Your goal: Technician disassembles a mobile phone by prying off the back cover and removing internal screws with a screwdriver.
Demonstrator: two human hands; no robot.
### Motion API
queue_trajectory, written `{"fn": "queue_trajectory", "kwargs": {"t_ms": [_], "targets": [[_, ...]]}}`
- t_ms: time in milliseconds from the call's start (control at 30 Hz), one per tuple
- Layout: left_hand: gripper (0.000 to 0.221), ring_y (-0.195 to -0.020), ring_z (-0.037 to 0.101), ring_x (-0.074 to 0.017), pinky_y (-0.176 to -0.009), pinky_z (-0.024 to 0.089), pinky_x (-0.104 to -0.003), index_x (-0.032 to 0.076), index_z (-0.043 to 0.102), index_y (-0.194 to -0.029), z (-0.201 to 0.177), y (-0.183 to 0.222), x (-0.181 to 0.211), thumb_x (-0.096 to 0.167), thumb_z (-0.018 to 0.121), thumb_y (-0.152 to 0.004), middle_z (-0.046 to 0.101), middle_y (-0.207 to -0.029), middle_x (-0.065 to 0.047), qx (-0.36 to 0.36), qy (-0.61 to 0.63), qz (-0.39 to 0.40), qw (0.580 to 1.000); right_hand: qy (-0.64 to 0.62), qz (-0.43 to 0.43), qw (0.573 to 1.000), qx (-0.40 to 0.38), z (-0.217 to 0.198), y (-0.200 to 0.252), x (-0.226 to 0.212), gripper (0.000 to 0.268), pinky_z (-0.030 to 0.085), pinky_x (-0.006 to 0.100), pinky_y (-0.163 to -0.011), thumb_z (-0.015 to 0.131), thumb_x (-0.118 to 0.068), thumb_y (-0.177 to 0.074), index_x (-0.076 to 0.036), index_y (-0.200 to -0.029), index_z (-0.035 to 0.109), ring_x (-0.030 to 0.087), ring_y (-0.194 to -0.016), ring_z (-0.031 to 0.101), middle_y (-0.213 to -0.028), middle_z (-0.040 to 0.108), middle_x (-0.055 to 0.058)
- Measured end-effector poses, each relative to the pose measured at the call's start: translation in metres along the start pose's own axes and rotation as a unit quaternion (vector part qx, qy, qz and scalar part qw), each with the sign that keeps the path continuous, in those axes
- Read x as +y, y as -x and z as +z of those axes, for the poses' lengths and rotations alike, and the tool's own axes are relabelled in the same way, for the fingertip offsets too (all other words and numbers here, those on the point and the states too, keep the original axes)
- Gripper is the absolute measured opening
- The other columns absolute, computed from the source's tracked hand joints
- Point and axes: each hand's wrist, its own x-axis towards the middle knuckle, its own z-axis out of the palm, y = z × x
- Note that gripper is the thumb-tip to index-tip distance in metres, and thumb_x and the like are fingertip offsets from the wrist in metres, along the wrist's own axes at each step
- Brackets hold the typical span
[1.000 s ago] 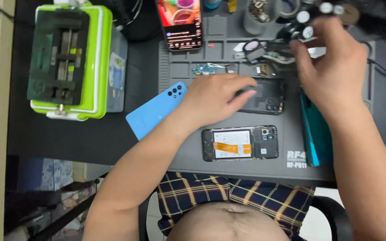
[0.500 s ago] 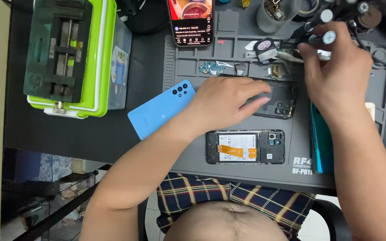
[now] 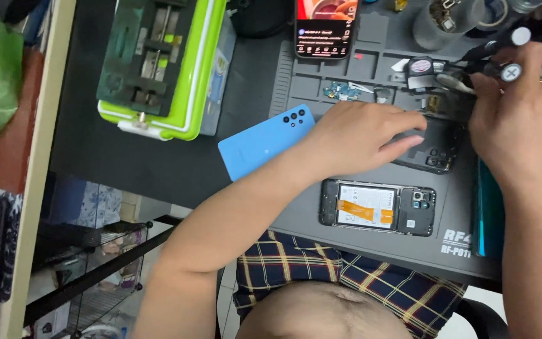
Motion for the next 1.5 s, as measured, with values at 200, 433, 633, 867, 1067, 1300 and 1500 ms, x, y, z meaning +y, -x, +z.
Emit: {"fn": "queue_trajectory", "kwargs": {"t_ms": [200, 433, 633, 867, 1067, 1300, 1500], "targets": [[0.028, -0.080, 0.076, -0.0285, -0.055, 0.054, -0.050, 0.022, 0.067, -0.115, -0.004, -0.001, -0.002, 0.041, 0.049, -0.107, 0.080, -0.096, 0.003, -0.015, -0.001, -0.005, 1.000, -0.049, 0.010, 0.999, 0.001, -0.006, -0.001, -0.004, 0.028, 0.043, 0.059, -0.066, 0.069, -0.003, -0.134, 0.001, -0.149, 0.046, 0.060, -0.077, 0.065, -0.095, 0.077, 0.016], [0.027, -0.079, 0.075, -0.0307, -0.053, 0.053, -0.053, 0.020, 0.068, -0.113, -0.003, 0.003, -0.010, 0.040, 0.051, -0.107, 0.081, -0.100, 0.004, 0.006, -0.002, 0.008, 1.000, -0.344, -0.035, 0.938, -0.019, -0.046, 0.007, -0.025, 0.022, 0.044, 0.049, -0.112, 0.034, 0.020, -0.126, 0.007, -0.142, 0.026, 0.056, -0.144, 0.066, -0.137, 0.049, 0.040], [0.031, -0.088, 0.077, -0.0311, -0.053, 0.055, -0.053, 0.018, 0.072, -0.123, 0.000, 0.001, -0.003, 0.038, 0.053, -0.110, 0.082, -0.110, 0.000, 0.005, -0.014, 0.033, 0.999, -0.644, 0.440, 0.606, 0.154, -0.081, 0.069, -0.043, 0.013, 0.051, 0.040, -0.046, 0.064, -0.043, -0.118, -0.034, -0.116, 0.054, 0.023, -0.089, 0.073, -0.104, 0.062, 0.000], [0.019, -0.075, 0.072, -0.0274, -0.043, 0.045, -0.046, 0.015, 0.071, -0.123, 0.002, 0.009, 0.007, 0.030, 0.066, -0.112, 0.074, -0.092, 0.001, 0.003, -0.053, 0.077, 0.996, -0.741, 0.309, 0.591, 0.077, -0.082, 0.143, -0.101, 0.018, 0.053, 0.027, -0.042, 0.055, -0.036, -0.120, -0.018, -0.123, 0.052, 0.019, -0.062, 0.064, -0.087, 0.063, 0.008], [0.019, -0.075, 0.071, -0.0317, -0.047, 0.047, -0.050, 0.020, 0.068, -0.125, 0.001, 0.011, 0.009, 0.033, 0.060, -0.114, 0.074, -0.095, 0.002, -0.022, -0.073, 0.068, 0.995, -0.477, 0.220, 0.844, 0.104, -0.064, 0.172, -0.120, 0.035, 0.057, 0.034, -0.055, 0.053, -0.039, -0.112, -0.013, -0.118, 0.029, 0.026, -0.060, 0.069, -0.084, 0.061, 0.022], [0.019, -0.105, 0.072, -0.0397, -0.072, 0.057, -0.053, 0.010, 0.068, -0.125, -0.002, 0.010, 0.015, 0.022, 0.074, -0.112, 0.069, -0.121, -0.012, 0.144, -0.113, 0.003, 0.983, -0.454, 0.206, 0.860, 0.106, -0.063, 0.176, -0.124, 0.035, 0.055, 0.036, -0.062, 0.048, -0.037, -0.114, -0.010, -0.116, 0.026, 0.028, -0.062, 0.070, -0.076, 0.056, 0.022], [0.101, -0.160, 0.039, -0.0510, -0.124, 0.019, -0.082, 0.030, 0.038, -0.169, -0.002, 0.010, 0.008, 0.111, 0.074, -0.121, 0.033, -0.170, -0.023, 0.052, -0.383, -0.220, 0.896, -0.452, 0.235, 0.853, 0.114, -0.053, 0.192, -0.121, 0.035, 0.051, 0.036, -0.055, 0.048, -0.035, -0.115, -0.009, -0.121, 0.025, 0.034, -0.061, 0.067, -0.091, 0.054, 0.030]]}}
